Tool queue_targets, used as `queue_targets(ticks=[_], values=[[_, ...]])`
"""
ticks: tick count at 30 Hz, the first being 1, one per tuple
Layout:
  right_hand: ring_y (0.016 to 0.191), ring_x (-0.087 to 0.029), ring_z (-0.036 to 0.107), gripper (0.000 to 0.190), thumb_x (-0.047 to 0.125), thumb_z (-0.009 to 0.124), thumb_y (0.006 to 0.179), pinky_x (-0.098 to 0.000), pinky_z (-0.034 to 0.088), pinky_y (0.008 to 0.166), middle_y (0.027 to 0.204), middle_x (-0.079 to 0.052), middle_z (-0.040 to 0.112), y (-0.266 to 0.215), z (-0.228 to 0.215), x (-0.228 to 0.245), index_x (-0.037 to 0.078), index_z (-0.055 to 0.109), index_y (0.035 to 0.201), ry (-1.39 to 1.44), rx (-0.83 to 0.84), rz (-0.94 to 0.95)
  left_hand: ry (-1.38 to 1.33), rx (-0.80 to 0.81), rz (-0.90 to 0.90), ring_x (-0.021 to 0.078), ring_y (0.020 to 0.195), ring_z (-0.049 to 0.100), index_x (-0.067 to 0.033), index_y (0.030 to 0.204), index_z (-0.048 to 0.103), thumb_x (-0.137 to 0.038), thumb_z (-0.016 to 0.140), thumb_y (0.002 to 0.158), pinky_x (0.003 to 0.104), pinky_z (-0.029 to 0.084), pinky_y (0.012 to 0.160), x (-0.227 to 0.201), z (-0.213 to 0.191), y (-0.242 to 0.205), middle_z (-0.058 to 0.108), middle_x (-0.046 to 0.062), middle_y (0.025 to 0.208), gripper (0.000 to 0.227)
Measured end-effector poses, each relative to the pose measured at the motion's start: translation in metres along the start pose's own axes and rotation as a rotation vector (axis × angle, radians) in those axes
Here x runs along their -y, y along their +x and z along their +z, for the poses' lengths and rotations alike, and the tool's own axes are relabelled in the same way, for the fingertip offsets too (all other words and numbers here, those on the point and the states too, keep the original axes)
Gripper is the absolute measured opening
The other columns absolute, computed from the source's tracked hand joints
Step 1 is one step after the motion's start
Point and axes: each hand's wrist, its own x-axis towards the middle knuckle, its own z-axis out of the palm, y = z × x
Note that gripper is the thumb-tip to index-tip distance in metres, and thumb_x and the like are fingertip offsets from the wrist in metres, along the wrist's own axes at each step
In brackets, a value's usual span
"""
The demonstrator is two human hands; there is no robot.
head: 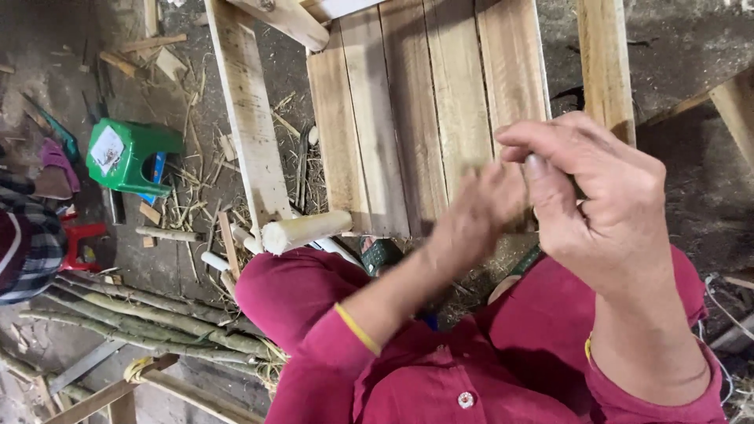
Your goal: The person sands the seat and frame of a wooden chair using a sanding block. They then use a hand saw to cut a piece of wood and sand the edges of the chair frame.
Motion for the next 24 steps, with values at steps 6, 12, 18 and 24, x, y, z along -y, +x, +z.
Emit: queue_targets(ticks=[6, 12, 18, 24], values=[[0.08, -0.025, 0.063, 0.019, -0.017, 0.047, 0.093, -0.0286, 0.054, 0.069, 0.091, -0.022, 0.064, -0.001, -0.004, 0.007, -0.015, 0.062, 0.105, 0.078, 0.009, 0.021, 0.594, 0.4, 0.15, 0.0248, 0.147, 0.018, -0.019, 0.149, 0.013, -0.04, 0.038, 0.108, 0.045, 0.019, 0.121, -0.009, 0.013, -0.031, 0.007, 0.004, 0.153, 0.052], [0.091, -0.028, 0.061, 0.019, -0.02, 0.047, 0.095, -0.0332, 0.053, 0.084, 0.096, -0.022, 0.063, -0.003, -0.003, 0.012, -0.017, 0.059, 0.11, 0.138, -0.055, 0.042, 0.351, 0.344, -0.125, 0.0256, 0.14, 0.022, -0.0087, 0.14, 0.029, 0.015, 0.04, 0.075, 0.043, 0.02, 0.118, 0.058, -0.018, 0.063, 0.022, 0.009, 0.151, 0.071], [0.089, -0.028, 0.061, 0.023, -0.021, 0.041, 0.094, -0.0323, 0.052, 0.085, 0.094, -0.023, 0.061, -0.002, -0.002, 0.015, -0.018, 0.057, 0.11, 0.2, -0.086, 0.097, 0.241, 0.046, -0.232, 0.0304, 0.141, 0.021, -0.0077, 0.14, 0.034, 0.006, 0.029, 0.091, 0.05, 0.016, 0.118, 0.111, 0.01, 0.12, 0.028, 0.01, 0.15, 0.051], [0.091, -0.028, 0.06, 0.023, -0.021, 0.041, 0.095, -0.032, 0.054, 0.087, 0.095, -0.022, 0.06, -0.006, 0.0, 0.01, -0.016, 0.055, 0.112, 0.257, -0.084, 0.131, 0.423, 0.198, -0.385, 0.0261, 0.142, 0.011, -0.0147, 0.146, 0.017, -0.016, 0.052, 0.09, 0.044, 0.008, 0.116, 0.132, 0.003, 0.167, 0.02, 0.005, 0.153, 0.066]])
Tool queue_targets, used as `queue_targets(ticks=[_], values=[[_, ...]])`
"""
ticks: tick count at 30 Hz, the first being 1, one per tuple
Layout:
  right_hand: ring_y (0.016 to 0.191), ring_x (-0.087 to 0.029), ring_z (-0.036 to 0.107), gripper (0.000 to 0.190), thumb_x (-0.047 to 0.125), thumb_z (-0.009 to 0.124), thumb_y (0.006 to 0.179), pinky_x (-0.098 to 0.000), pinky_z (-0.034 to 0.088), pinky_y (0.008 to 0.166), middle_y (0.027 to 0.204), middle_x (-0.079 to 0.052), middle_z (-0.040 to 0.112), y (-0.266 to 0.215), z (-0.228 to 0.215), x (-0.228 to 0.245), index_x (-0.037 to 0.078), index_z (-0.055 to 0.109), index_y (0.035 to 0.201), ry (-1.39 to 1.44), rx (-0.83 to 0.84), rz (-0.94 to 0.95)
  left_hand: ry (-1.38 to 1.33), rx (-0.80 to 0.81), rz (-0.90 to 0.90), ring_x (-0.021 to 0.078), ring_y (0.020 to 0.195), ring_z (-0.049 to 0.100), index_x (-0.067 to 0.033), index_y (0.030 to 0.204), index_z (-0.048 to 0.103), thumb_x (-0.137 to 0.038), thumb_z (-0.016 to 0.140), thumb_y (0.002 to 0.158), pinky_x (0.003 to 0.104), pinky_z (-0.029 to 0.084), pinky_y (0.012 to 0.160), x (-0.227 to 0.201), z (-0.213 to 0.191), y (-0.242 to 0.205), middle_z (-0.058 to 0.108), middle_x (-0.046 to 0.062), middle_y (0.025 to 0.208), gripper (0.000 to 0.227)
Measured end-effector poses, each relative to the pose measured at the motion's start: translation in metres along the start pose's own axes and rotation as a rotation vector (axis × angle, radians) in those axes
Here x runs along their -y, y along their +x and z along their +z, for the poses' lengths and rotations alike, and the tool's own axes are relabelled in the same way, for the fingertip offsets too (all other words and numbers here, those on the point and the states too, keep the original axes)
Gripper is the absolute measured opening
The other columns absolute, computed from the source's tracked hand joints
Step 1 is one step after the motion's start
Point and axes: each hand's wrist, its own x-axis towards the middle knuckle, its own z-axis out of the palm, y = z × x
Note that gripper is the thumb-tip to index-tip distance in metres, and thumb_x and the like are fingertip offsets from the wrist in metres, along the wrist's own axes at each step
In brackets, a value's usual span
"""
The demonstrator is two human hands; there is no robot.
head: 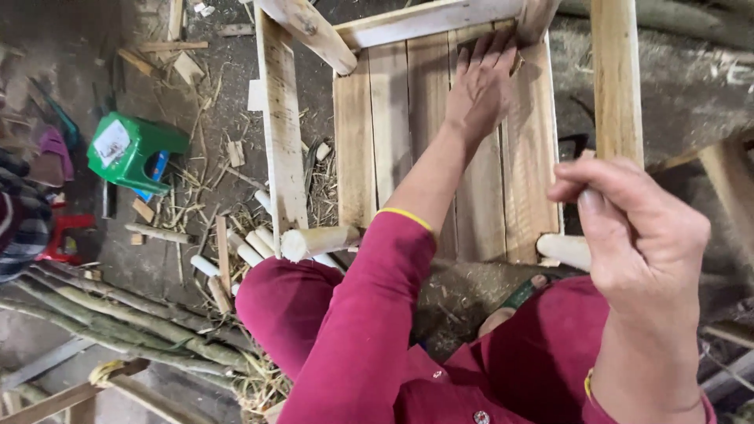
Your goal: The person sands the seat and frame of a wooden chair using a sanding block. They then use a hand saw to cut a piece of wood and sand the edges of the chair frame.
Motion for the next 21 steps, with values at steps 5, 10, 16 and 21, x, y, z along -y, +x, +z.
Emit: queue_targets(ticks=[5, 10, 16, 21], values=[[0.092, -0.027, 0.058, 0.018, -0.016, 0.041, 0.097, -0.0347, 0.05, 0.096, 0.093, -0.021, 0.058, -0.002, 0.006, 0.003, -0.015, 0.056, 0.108, -0.025, -0.115, 0.097, -0.058, -0.075, -0.003, 0.025, 0.144, 0.008, -0.0137, 0.147, 0.018, -0.009, 0.029, 0.092, 0.044, 0.0, 0.118, 0.006, 0.008, 0.014, 0.012, 0.005, 0.154, 0.056], [0.089, -0.026, 0.058, 0.016, -0.013, 0.043, 0.097, -0.033, 0.048, 0.092, 0.092, -0.021, 0.059, 0.001, 0.005, 0.002, -0.015, 0.056, 0.107, -0.041, -0.064, 0.101, -0.214, -0.025, -0.02, 0.0185, 0.146, 0.006, -0.019, 0.146, 0.003, -0.028, 0.014, 0.098, 0.041, -0.003, 0.118, 0.007, 0.022, 0.02, 0.003, -0.001, 0.157, 0.051], [0.092, -0.026, 0.058, 0.017, -0.015, 0.044, 0.097, -0.0326, 0.05, 0.091, 0.094, -0.021, 0.059, 0.001, 0.006, 0.0, -0.015, 0.056, 0.108, -0.051, -0.052, 0.075, -0.472, 0.001, 0.051, 0.0294, 0.142, 0.007, -0.0167, 0.144, 0.025, -0.021, 0.019, 0.092, 0.046, -0.002, 0.116, 0.005, -0.009, -0.019, 0.02, 0.006, 0.153, 0.052], [0.092, -0.024, 0.057, 0.017, -0.013, 0.044, 0.097, -0.0344, 0.047, 0.099, 0.093, -0.019, 0.061, 0.0, 0.007, 0.004, -0.013, 0.057, 0.109, -0.057, -0.044, 0.095, -0.319, -0.331, 0.217, 0.0313, 0.129, 0.047, -0.0038, 0.127, 0.049, 0.025, 0.036, 0.073, 0.043, 0.038, 0.113, -0.014, -0.021, -0.093, 0.049, 0.014, 0.138, 0.063]])
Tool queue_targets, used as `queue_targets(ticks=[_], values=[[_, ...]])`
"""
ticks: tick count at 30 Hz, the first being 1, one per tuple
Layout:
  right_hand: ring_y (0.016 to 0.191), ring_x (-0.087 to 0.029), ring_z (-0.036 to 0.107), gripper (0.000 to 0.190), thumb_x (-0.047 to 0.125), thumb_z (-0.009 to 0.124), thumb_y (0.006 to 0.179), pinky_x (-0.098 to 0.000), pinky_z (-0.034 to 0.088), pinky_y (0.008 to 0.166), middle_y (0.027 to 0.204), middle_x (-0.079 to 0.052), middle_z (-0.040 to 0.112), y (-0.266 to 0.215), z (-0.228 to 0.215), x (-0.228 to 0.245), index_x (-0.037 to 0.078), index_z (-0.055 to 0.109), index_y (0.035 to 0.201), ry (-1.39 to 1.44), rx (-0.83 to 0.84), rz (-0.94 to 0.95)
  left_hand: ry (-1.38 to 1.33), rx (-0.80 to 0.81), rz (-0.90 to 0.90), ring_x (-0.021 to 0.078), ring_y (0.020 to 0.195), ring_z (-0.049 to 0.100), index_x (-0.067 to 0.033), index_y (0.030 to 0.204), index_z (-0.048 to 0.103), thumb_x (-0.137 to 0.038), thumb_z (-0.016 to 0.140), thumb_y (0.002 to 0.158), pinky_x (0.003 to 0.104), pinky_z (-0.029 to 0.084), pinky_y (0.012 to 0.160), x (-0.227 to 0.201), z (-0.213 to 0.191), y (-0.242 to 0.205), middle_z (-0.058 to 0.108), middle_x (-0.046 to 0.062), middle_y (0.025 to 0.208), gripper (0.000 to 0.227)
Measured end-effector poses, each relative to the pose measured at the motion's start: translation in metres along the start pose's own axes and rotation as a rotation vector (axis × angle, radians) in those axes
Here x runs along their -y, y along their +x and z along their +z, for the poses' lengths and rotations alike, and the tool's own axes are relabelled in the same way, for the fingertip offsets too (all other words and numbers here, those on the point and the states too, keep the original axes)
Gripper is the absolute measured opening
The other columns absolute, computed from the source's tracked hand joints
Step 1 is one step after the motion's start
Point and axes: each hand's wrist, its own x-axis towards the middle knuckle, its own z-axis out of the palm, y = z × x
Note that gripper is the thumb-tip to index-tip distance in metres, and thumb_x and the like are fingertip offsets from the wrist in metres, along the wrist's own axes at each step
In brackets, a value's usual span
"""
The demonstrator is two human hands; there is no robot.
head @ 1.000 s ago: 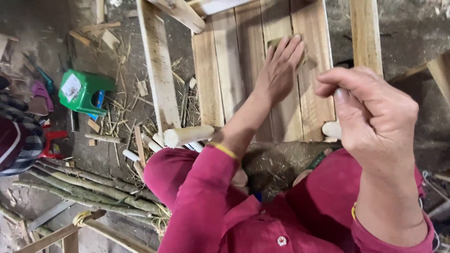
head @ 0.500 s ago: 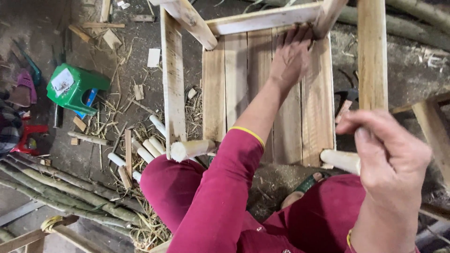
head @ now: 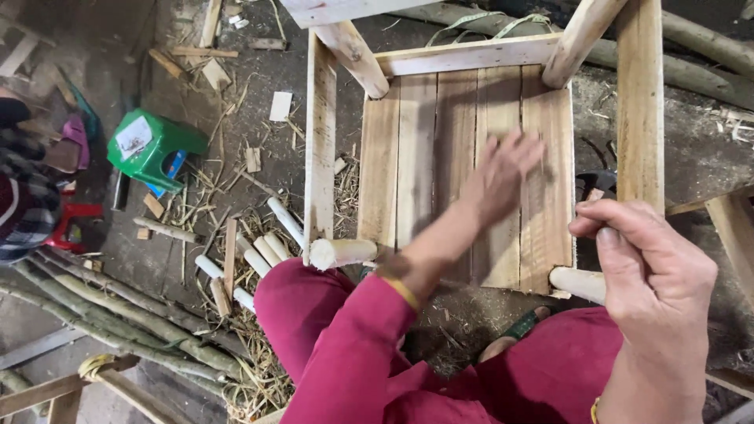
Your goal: The person sands the seat and frame of a wooden chair using a sanding block. They then use a hand saw to cut a piece of wood and sand the edges of the chair frame.
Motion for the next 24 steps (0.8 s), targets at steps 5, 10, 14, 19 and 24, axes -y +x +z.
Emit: queue_targets(ticks=[5, 10, 14, 19, 24], values=[[0.09, -0.023, 0.058, 0.019, -0.011, 0.045, 0.096, -0.0347, 0.046, 0.099, 0.092, -0.018, 0.061, -0.002, 0.0, -0.001, -0.011, 0.059, 0.108, -0.041, -0.009, -0.019, 0.426, 0.466, 0.11, 0.0205, 0.134, 0.029, -0.0164, 0.139, 0.031, -0.013, 0.048, 0.079, 0.041, 0.027, 0.111, -0.042, -0.028, -0.072, 0.031, 0.004, 0.148, 0.063], [0.088, -0.025, 0.059, 0.021, -0.014, 0.043, 0.095, -0.0336, 0.047, 0.088, 0.093, -0.019, 0.061, -0.001, -0.001, -0.003, -0.012, 0.06, 0.107, -0.095, 0.003, -0.072, -0.314, 0.072, 0.047, 0.0396, 0.137, 0.034, -0.0051, 0.134, 0.043, 0.014, 0.043, 0.08, 0.062, 0.023, 0.113, -0.037, 0.009, -0.156, 0.041, 0.015, 0.143, 0.057], [0.086, -0.021, 0.058, 0.022, -0.014, 0.043, 0.096, -0.03, 0.046, 0.082, 0.091, -0.016, 0.06, -0.002, -0.002, -0.004, -0.011, 0.061, 0.108, -0.094, 0.001, -0.048, 0.392, 0.996, -0.193, 0.0078, 0.058, 0.041, -0.0035, 0.102, 0.044, -0.01, 0.027, 0.103, 0.015, 0.041, 0.043, -0.068, -0.107, -0.066, 0.047, 0.003, 0.078, 0.018], [0.088, -0.024, 0.06, 0.021, -0.014, 0.045, 0.095, -0.0318, 0.048, 0.085, 0.094, -0.02, 0.061, -0.001, -0.003, -0.005, -0.012, 0.06, 0.109, -0.088, 0.006, -0.08, -0.273, 0.062, -0.424, 0.0282, 0.111, 0.039, 0.0012, 0.113, 0.052, 0.0, 0.052, 0.089, 0.036, 0.036, 0.103, 0.01, -0.049, -0.121, 0.045, 0.015, 0.121, 0.025], [0.088, -0.025, 0.06, 0.022, -0.017, 0.045, 0.095, -0.0321, 0.05, 0.082, 0.094, -0.021, 0.061, 0.0, -0.003, -0.004, -0.015, 0.06, 0.11, -0.091, 0.014, -0.129, 0.045, -0.118, -0.297, 0.0352, 0.141, 0.023, 0.0006, 0.129, 0.048, -0.004, 0.052, 0.09, 0.038, 0.017, 0.119, 0.0, -0.038, -0.128, 0.037, 0.02, 0.143, 0.039]])
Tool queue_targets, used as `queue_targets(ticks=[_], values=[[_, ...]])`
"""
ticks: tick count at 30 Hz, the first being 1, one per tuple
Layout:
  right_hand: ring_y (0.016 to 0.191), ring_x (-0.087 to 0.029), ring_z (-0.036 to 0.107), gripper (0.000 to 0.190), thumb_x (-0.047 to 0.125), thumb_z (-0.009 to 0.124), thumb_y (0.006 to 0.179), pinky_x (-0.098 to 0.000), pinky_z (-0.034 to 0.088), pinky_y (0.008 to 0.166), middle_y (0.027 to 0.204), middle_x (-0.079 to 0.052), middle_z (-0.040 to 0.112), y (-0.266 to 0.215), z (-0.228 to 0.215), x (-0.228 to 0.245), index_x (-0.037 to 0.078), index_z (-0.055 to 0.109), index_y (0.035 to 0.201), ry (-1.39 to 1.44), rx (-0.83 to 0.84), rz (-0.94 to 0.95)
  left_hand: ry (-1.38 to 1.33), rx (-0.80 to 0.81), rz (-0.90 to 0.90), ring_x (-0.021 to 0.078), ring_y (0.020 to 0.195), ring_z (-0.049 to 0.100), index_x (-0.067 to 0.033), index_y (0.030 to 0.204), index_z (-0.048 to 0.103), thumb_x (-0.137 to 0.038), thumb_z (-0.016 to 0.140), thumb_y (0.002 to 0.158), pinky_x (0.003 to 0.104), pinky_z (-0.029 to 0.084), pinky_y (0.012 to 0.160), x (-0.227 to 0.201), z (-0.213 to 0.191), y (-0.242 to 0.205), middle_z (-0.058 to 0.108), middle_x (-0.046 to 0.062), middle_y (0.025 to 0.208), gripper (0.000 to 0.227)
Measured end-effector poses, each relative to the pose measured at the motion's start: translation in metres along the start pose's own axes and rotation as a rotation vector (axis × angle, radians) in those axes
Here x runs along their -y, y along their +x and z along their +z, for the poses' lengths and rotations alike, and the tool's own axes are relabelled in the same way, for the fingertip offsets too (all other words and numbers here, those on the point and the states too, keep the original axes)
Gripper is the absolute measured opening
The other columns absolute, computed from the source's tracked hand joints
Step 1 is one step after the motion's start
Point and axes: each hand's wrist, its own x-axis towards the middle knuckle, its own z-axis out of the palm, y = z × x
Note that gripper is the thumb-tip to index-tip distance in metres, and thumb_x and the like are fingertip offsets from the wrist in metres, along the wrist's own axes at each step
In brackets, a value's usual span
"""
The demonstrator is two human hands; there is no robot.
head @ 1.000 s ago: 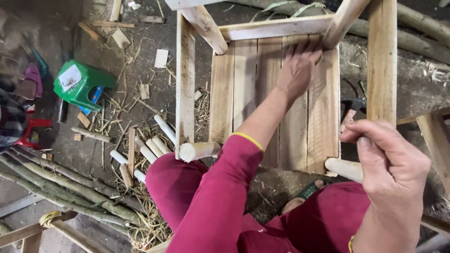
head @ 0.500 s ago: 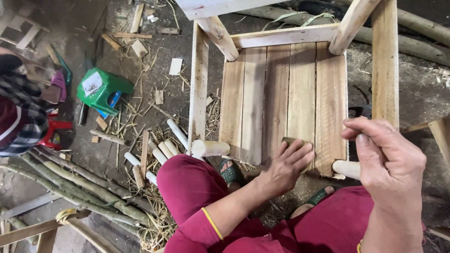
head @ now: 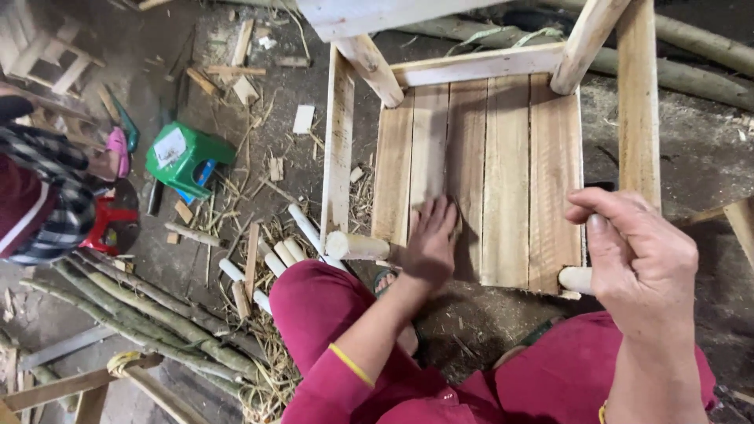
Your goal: The person sands the seat and frame of a wooden chair using a sanding block. They then use a hand saw to cut a piece of wood and sand the edges of the chair frame.
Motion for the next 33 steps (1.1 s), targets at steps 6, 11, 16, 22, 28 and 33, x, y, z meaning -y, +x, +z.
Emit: queue_targets(ticks=[6, 11, 16, 22, 28, 33], values=[[0.071, -0.015, 0.054, 0.021, -0.011, 0.049, 0.095, -0.0243, 0.038, 0.059, 0.095, -0.014, 0.063, 0.0, 0.001, -0.001, -0.006, 0.064, 0.107, -0.059, 0.016, 0.07, 0.03, 0.174, 0.272, 0.0407, 0.142, 0.016, 0.0042, 0.141, 0.016, -0.021, 0.055, 0.096, 0.05, 0.015, 0.119, 0.002, -0.011, -0.066, 0.018, 0.022, 0.151, 0.065], [0.088, -0.022, 0.061, 0.02, -0.012, 0.049, 0.095, -0.0294, 0.05, 0.077, 0.095, -0.016, 0.063, 0.0, 0.0, -0.002, -0.008, 0.063, 0.109, -0.058, 0.026, 0.015, -0.176, 0.299, 0.121, 0.0402, 0.135, 0.028, -0.0011, 0.132, 0.047, -0.006, 0.057, 0.087, 0.053, 0.015, 0.113, 0.001, -0.001, -0.095, 0.039, 0.02, 0.142, 0.046], [0.088, -0.026, 0.06, 0.019, -0.015, 0.047, 0.095, -0.0334, 0.051, 0.082, 0.092, -0.018, 0.063, 0.001, 0.001, -0.003, -0.013, 0.061, 0.108, -0.04, 0.01, -0.021, -0.583, 0.599, -0.093, 0.0346, 0.133, 0.035, -0.0054, 0.131, 0.046, 0.014, 0.046, 0.069, 0.039, 0.028, 0.11, -0.024, -0.09, -0.059, 0.043, 0.018, 0.139, 0.065], [0.08, -0.022, 0.058, 0.021, -0.016, 0.047, 0.094, -0.0302, 0.049, 0.076, 0.096, -0.018, 0.063, 0.0, 0.0, -0.003, -0.012, 0.062, 0.11, -0.047, 0.012, -0.014, -0.52, 0.255, -0.06, 0.0234, 0.138, 0.024, -0.0063, 0.141, 0.023, 0.002, 0.022, 0.092, 0.03, 0.015, 0.115, -0.004, -0.05, -0.025, 0.022, 0.01, 0.15, 0.05], [0.085, -0.024, 0.063, 0.025, -0.016, 0.048, 0.088, -0.0278, 0.055, 0.075, 0.096, -0.02, 0.064, 0.002, 0.001, -0.008, -0.011, 0.062, 0.108, -0.032, 0.008, 0.003, -0.748, 0.249, -0.467, 0.0302, 0.104, 0.04, -0.0109, 0.12, 0.041, -0.016, 0.046, 0.086, 0.045, 0.037, 0.078, -0.066, 0.011, -0.01, 0.043, 0.011, 0.119, 0.035], [0.081, -0.014, 0.062, 0.022, -0.003, 0.048, 0.089, -0.0233, 0.047, 0.075, 0.093, -0.008, 0.063, 0.003, 0.002, -0.014, 0.0, 0.065, 0.105, -0.001, -0.046, 0.005, -0.165, -0.085, 0.51, 0.0343, 0.125, 0.044, -0.0125, 0.124, 0.05, -0.031, 0.059, 0.091, 0.053, 0.031, 0.102, -0.024, 0.059, 0.007, 0.051, 0.01, 0.133, 0.038]])
